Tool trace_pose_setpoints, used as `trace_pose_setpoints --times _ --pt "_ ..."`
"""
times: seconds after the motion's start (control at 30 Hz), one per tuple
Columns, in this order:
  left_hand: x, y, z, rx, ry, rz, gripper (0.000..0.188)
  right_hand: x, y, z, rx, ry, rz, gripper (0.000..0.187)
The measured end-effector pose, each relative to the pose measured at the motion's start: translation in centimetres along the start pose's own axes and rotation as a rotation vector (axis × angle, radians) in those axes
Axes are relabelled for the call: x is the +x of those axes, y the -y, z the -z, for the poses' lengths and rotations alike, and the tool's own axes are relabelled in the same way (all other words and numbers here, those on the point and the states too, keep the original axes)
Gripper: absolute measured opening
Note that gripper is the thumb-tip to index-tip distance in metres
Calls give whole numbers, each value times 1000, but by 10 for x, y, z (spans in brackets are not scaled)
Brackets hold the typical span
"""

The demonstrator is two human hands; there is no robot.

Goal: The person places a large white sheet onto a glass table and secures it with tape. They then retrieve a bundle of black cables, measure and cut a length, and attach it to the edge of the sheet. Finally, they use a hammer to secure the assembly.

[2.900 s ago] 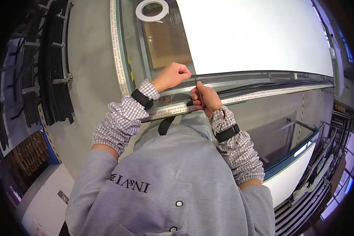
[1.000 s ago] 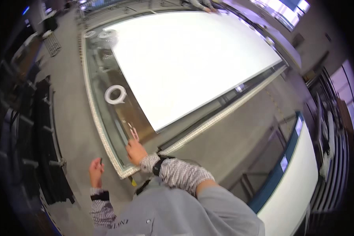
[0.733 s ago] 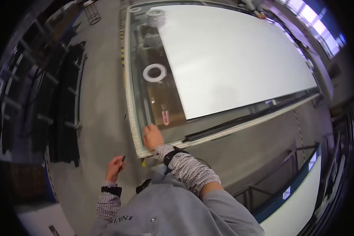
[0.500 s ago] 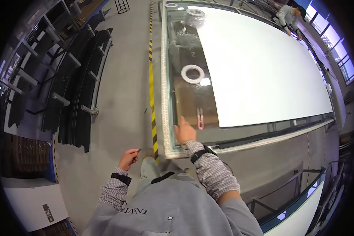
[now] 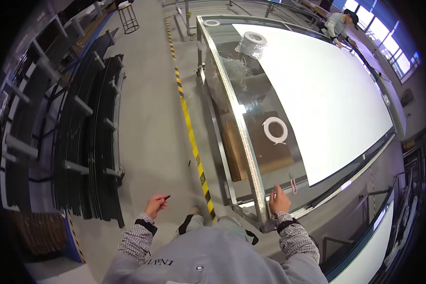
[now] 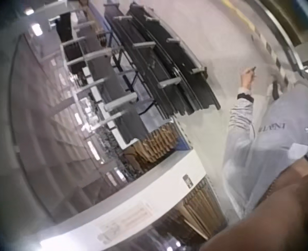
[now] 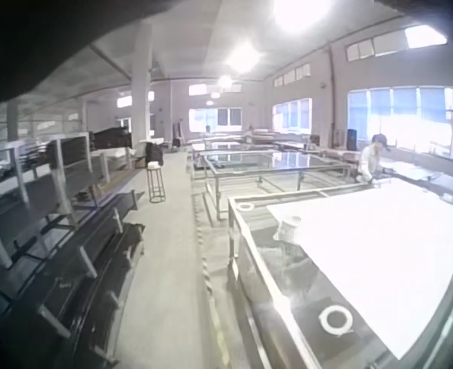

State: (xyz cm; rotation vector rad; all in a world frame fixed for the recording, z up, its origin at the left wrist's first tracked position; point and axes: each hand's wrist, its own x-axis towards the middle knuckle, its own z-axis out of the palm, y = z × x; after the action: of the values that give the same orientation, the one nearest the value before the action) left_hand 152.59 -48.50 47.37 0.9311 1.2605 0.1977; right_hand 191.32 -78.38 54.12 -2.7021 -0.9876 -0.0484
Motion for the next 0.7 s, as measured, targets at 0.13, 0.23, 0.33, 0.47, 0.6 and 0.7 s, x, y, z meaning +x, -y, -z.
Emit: trace_pose_setpoints --times 0.13,0.23,0.33,0.47,0.6,0.7 --pt "53 -1 36 51 -55 145 22 -2 -8 -4 -106 -7 17 35" --pt "101 -24 21 78 -45 226 23 -8 -14 -7 -106 -15 47 41" --pt "148 -64 -4 70 17 249 24 -3 -8 -15 -46 -22 59 41" --pt "242 -145 -61 52 133 209 20 -15 -19 -22 -166 -82 46 29" --pt "356 -233 -133 126 237 177 19 1 -6 -10 -35 222 -103 41" --pt "421 -315 -201 -373 414 271 17 46 8 -1 -70 304 -165 39"
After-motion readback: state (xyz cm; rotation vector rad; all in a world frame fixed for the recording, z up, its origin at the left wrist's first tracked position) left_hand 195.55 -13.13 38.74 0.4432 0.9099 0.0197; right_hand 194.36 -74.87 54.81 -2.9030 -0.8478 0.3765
